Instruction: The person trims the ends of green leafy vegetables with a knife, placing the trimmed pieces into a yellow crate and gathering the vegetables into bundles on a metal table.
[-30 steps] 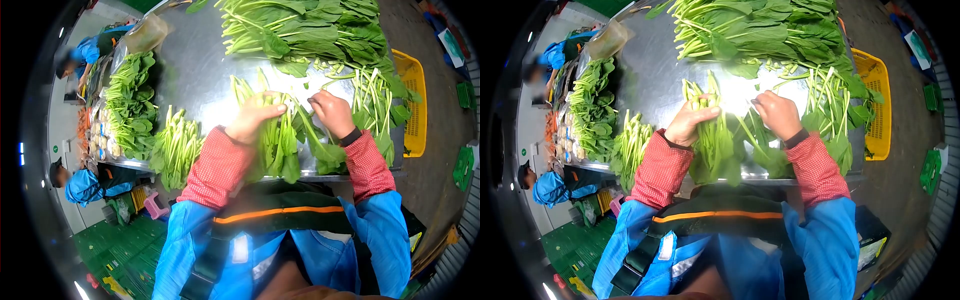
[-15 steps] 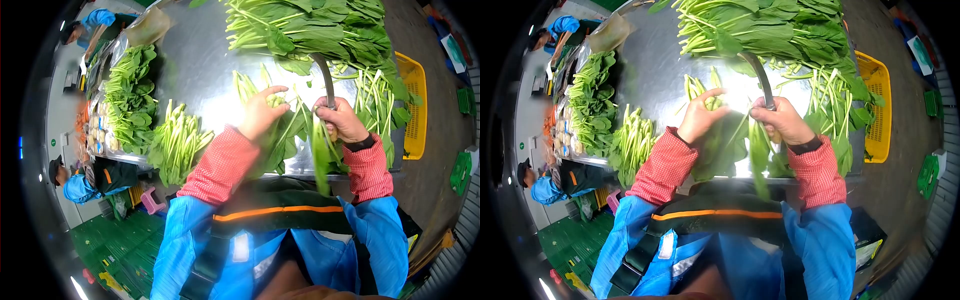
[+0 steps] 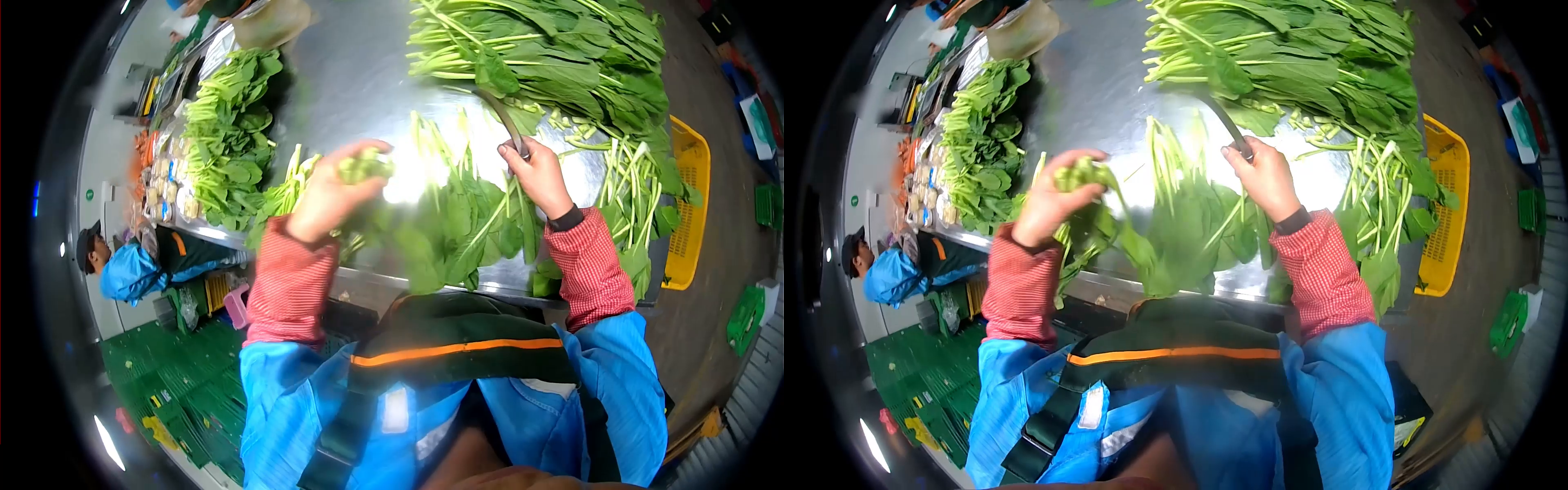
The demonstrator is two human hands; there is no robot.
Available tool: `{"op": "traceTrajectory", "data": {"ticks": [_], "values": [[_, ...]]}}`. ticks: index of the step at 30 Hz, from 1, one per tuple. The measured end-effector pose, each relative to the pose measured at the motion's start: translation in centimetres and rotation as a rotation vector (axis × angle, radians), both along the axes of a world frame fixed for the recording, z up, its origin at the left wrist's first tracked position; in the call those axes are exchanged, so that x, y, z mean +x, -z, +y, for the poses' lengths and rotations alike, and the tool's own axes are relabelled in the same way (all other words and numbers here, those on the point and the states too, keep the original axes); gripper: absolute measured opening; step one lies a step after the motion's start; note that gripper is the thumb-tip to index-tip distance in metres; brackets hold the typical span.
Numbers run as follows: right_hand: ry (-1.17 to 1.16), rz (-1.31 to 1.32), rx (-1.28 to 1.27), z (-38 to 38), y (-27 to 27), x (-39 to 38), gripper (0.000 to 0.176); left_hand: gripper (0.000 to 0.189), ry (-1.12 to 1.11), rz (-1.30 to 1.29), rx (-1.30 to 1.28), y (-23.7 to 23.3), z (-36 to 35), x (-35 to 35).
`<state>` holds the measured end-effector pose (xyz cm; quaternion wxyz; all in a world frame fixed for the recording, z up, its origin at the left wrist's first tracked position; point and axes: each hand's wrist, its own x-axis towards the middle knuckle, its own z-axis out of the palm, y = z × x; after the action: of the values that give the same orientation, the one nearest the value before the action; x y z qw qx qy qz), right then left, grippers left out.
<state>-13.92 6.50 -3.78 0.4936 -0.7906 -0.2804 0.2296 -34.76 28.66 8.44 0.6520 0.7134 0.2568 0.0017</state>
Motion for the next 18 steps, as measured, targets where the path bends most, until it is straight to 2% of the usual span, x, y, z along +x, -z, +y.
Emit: {"op": "traceTrajectory", "data": {"ticks": [2, 4, 6, 7, 8, 10, 12, 13, 16, 18], "values": [[-0.034, -0.181, -0.007, 1.4, 2.8, -0.1, 0.031, 0.039, -0.112, 0.1, 0.584, -1.7, 2.5, -2.5], [-0.053, -0.18, -0.098, 2.8, 3.7, -0.5, 0.032, 0.039, -0.102, 0.013, 1.309, -1.0, 5.4, -4.9], [-0.04, -0.298, -0.167, 3.9, 5.5, -0.8, 0.034, 0.037, -0.132, 0.218, 1.561, 1.1, 8.0, -7.1], [-0.044, -0.317, -0.203, 4.4, 5.9, -0.9, 0.037, 0.037, -0.141, 0.287, 1.682, 3.8, 9.8, -8.6], [-0.029, -0.358, -0.256, 5.0, 5.8, -1.2, 0.039, 0.046, -0.103, 0.458, 1.684, 6.5, 11.1, -10.2], [-0.028, -0.362, -0.31, 6.0, 6.7, -1.2, 0.044, 0.062, -0.203, 0.598, 1.454, 8.7, 9.4, -10.6], [-0.029, -0.433, -0.373, 6.9, 7.8, -1.1, 0.046, 0.082, -0.29, 0.65, 1.26, 14.4, 9.5, -12.6], [-0.03, -0.469, -0.407, 7.3, 8.0, -1.1, 0.048, 0.089, -0.287, 0.617, 1.244, 14.2, 8.9, -12.5], [-0.056, -0.297, -0.489, 8.2, 7.7, -0.6, 0.047, 0.088, -0.457, 0.407, 1.301, 13.2, 7.7, -11.7], [-0.002, -0.226, -0.33, 7.9, 7.6, -0.3, 0.039, 0.08, -0.493, 0.363, 1.361, 12.1, 7.3, -11.2]]}}
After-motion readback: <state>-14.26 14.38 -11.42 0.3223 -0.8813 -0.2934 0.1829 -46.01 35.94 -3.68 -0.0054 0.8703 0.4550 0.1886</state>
